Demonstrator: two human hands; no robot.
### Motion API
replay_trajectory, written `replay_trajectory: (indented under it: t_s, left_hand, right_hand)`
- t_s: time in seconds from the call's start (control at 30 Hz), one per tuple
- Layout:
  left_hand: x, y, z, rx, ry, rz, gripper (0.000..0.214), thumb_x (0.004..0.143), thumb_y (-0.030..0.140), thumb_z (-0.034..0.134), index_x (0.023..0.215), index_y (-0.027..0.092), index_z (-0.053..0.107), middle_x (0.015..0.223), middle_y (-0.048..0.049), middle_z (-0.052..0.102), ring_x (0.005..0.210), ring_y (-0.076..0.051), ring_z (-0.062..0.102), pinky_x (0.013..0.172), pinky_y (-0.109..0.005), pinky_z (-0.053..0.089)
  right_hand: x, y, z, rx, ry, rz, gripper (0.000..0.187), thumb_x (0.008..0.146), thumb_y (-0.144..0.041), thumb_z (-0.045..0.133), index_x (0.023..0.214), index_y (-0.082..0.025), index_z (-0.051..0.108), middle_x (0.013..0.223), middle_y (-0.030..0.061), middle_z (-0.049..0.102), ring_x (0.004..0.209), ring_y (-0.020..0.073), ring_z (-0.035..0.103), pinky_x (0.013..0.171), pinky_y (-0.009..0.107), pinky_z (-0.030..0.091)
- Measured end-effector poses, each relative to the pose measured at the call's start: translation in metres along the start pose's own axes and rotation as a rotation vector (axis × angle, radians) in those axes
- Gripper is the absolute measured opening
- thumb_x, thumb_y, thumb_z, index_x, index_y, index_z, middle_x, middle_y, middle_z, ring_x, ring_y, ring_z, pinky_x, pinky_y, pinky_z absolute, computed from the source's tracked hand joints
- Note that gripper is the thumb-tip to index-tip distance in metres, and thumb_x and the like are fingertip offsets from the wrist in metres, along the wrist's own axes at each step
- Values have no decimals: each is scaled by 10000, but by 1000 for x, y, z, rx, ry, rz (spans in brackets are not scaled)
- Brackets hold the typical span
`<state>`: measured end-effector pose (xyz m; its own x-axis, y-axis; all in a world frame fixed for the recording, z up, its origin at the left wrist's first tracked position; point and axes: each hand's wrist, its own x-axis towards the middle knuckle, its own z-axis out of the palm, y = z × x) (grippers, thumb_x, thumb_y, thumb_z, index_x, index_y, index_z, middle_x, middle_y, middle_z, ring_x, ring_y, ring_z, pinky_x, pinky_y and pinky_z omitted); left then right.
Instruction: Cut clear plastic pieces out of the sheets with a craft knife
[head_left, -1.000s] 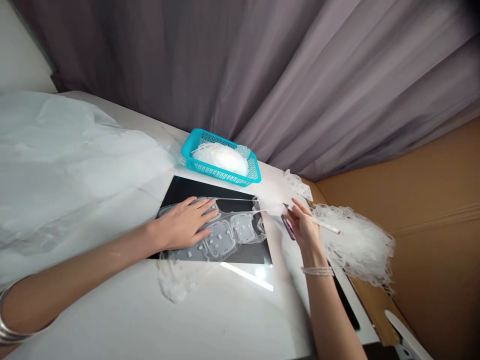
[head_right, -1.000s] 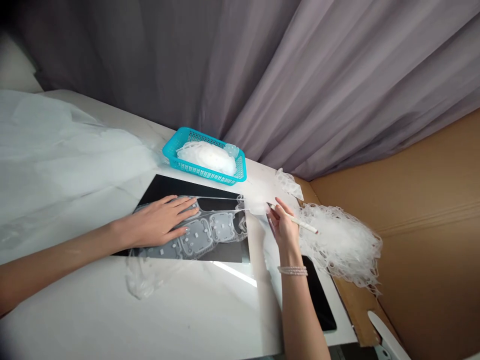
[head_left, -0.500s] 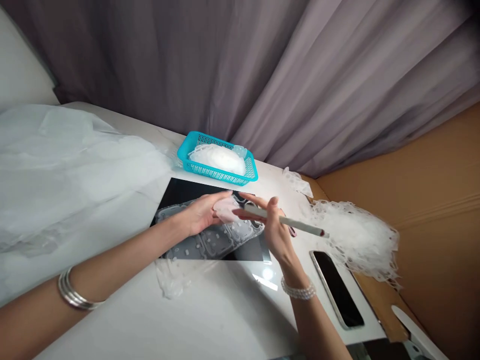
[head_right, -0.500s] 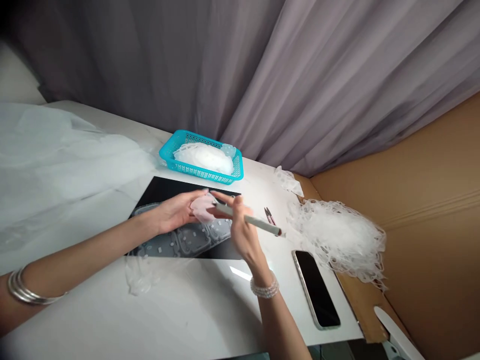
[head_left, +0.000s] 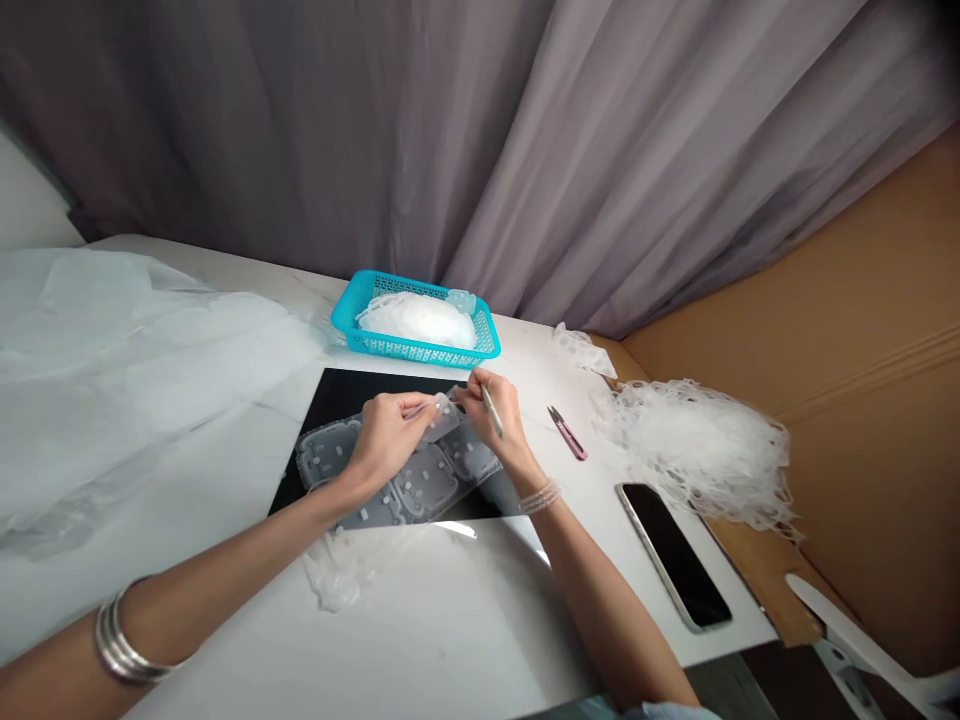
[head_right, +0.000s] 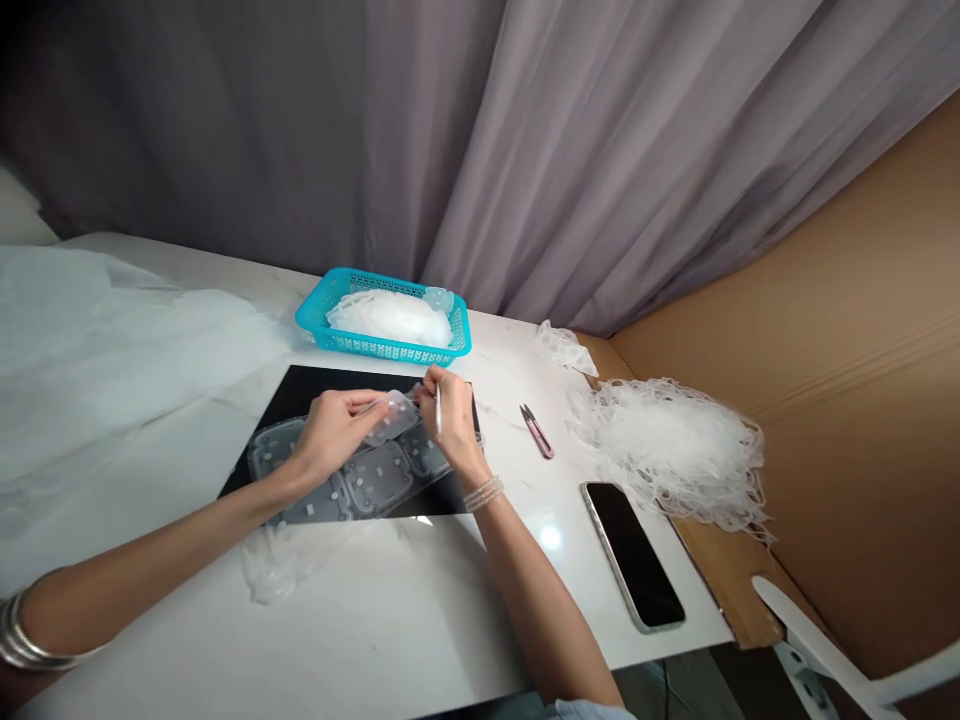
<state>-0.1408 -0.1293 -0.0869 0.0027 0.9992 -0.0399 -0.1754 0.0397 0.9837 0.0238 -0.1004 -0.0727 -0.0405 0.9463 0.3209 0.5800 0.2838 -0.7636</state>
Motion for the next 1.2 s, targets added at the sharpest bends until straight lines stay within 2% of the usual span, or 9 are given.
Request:
replay_trajectory:
  t_s: [0.17, 0.27, 0.37, 0.57, 0.67, 0.83, 0.97, 1.07, 1.2]
  left_hand:
    - [7, 22, -18, -159, 145, 79, 185, 746, 310, 779, 880, 184, 767, 873, -13, 766, 849, -188, 701, 771, -264, 556]
    - [10, 36, -32, -254, 100, 13, 167, 761, 281, 762, 863, 151, 748, 865, -42, 758, 808, -175, 700, 758, -289, 581]
    - [8, 43, -37, -308, 14, -76, 143, 786, 214, 726, 884, 111, 748, 883, -84, 759, 788, -169, 702, 727, -276, 586]
    - [-4, 42, -26, -347, -96, -207, 155, 845, 183, 667, 923, 85, 760, 958, -118, 750, 783, -165, 695, 683, -257, 586]
    - [-7, 42, -24, -352, -128, -248, 176, 830, 207, 694, 934, 80, 760, 1005, -135, 746, 842, -191, 703, 710, -270, 591]
    - [-7, 38, -26, -346, -116, -273, 240, 841, 236, 690, 1042, 111, 726, 1184, -160, 709, 1052, -254, 687, 839, -343, 594]
    - [-7, 33, -28, -429, -8, -396, 394, 900, 402, 599, 1208, 160, 630, 1419, -178, 572, 1289, -303, 571, 1014, -422, 526]
    - [-9, 33, -27, -569, -138, -491, 533, 932, 495, 455, 1249, 90, 596, 1392, -228, 582, 1304, -342, 556, 1060, -470, 490]
    - [-10, 34, -27, -665, -279, -478, 623, 937, 517, 388, 1293, 39, 570, 1364, -233, 607, 1309, -346, 553, 1091, -484, 455]
  right_hand:
    - [5, 34, -18, -48, 99, 30, 274, 717, -259, 557, 605, -246, 307, 526, -74, 338, 562, 120, 336, 575, 261, 252]
    - [7, 40, -25, -51, 158, 46, 310, 736, -295, 613, 607, -243, 336, 517, -79, 362, 550, 118, 314, 589, 271, 260]
    - [2, 23, -27, -17, 205, 55, 341, 793, -341, 618, 631, -242, 334, 557, -68, 414, 556, 122, 379, 607, 269, 319]
    - [-21, -26, -15, 765, -223, 208, 389, 770, -340, 739, 699, -234, 371, 702, -36, 583, 701, 137, 631, 758, 295, 526]
    - [-25, -31, -12, 875, -215, 251, 428, 706, -242, 801, 673, -228, 374, 636, -63, 545, 655, 113, 603, 726, 269, 528]
    - [-23, -27, -15, 855, -143, 223, 405, 741, -222, 771, 674, -227, 371, 641, -57, 551, 674, 115, 591, 717, 270, 512]
    - [-26, -37, -14, 605, 1, 70, 428, 795, -241, 728, 649, -228, 325, 579, -82, 424, 585, 91, 469, 625, 245, 429]
    - [-33, -49, -12, 354, -81, -30, 453, 825, -292, 723, 628, -228, 320, 572, -78, 393, 557, 88, 421, 589, 250, 394]
    - [-32, -49, -16, 479, -42, -20, 423, 879, -383, 670, 645, -235, 350, 659, -20, 595, 741, 159, 657, 731, 303, 523]
